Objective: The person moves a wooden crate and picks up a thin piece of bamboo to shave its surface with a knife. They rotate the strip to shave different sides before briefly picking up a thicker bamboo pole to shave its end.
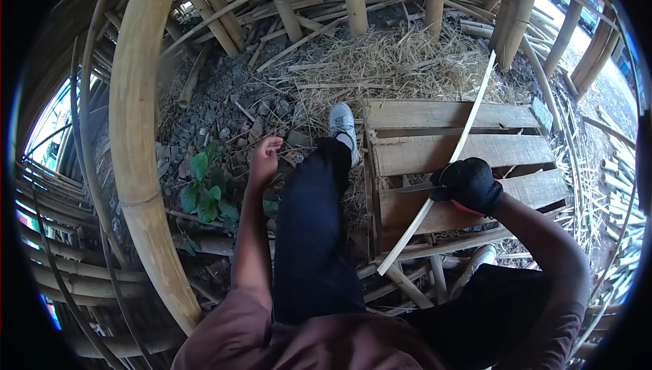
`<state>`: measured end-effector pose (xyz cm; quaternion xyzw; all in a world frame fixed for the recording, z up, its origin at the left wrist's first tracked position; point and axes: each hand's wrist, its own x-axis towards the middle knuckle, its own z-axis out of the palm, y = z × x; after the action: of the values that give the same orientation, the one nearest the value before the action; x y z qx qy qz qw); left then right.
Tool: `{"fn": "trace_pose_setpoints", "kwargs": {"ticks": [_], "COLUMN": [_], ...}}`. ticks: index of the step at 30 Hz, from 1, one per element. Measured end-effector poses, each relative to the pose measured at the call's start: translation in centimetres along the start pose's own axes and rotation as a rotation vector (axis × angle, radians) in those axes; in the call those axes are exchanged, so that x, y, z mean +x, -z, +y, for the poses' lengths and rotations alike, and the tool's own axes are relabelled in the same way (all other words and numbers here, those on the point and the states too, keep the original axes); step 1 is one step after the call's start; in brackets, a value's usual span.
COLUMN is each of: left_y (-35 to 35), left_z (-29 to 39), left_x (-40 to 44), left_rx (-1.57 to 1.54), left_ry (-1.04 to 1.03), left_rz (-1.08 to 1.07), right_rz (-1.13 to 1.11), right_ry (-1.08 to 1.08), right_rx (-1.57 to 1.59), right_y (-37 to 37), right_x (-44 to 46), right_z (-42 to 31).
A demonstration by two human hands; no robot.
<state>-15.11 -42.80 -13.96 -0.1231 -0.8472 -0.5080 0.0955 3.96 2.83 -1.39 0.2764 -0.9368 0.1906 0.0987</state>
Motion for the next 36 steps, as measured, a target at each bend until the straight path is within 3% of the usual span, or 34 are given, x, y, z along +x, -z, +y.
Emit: {"fn": "trace_pose_setpoints", "kwargs": {"ticks": [2, 4, 5, 7, 9, 13, 15, 19, 33, 34, 36], "left_y": [-2.4, -7.3, -9.1, -11.1, -12.1, -14.1, -16.4, -13.6, -13.0, -13.1, -13.3], "left_z": [-3.9, -17.6, -21.4, -22.1, -19.2, -22.2, -29.0, -19.8, -17.3, -17.1, -16.8], "left_x": [0.0, -0.6, -1.6, -2.8, -4.0, -4.1, -4.2, -3.6, -3.3, -3.5, -4.7], "left_rx": [0.219, 0.192, 0.315, 0.433, 0.52, 0.662, 0.661, 0.779, 0.758, 0.754, 0.801], "left_ry": [0.147, -0.153, -0.063, 0.032, 0.459, 0.567, 0.308, 0.33, 0.76, 0.761, 0.651], "left_rz": [-0.171, -0.159, -0.174, -0.193, -0.235, -0.415, -0.088, -0.285, -0.479, -0.478, -0.224], "right_rz": [-0.025, -0.033, -0.032, -0.015, 0.017, -0.009, -0.014, -0.029, -0.013, -0.015, -0.036], "right_ry": [-0.054, -0.04, -0.034, -0.029, -0.001, -0.025, -0.012, 0.015, 0.002, 0.004, -0.018], "right_rx": [0.027, -0.019, -0.069, -0.05, -0.052, -0.087, -0.102, -0.119, -0.144, -0.146, -0.185], "right_y": [0.0, 0.3, 0.2, -0.2, -0.2, 0.0, 0.2, 0.3, -0.1, -0.1, -0.1], "right_x": [0.3, 0.6, 0.6, 0.4, 0.4, 0.6, 0.9, 0.9, 0.9, 0.9, 0.8], "right_z": [-0.1, -0.5, -0.4, 0.0, 0.1, -0.2, -0.5, -0.5, -0.5, -0.5, -0.5]}}
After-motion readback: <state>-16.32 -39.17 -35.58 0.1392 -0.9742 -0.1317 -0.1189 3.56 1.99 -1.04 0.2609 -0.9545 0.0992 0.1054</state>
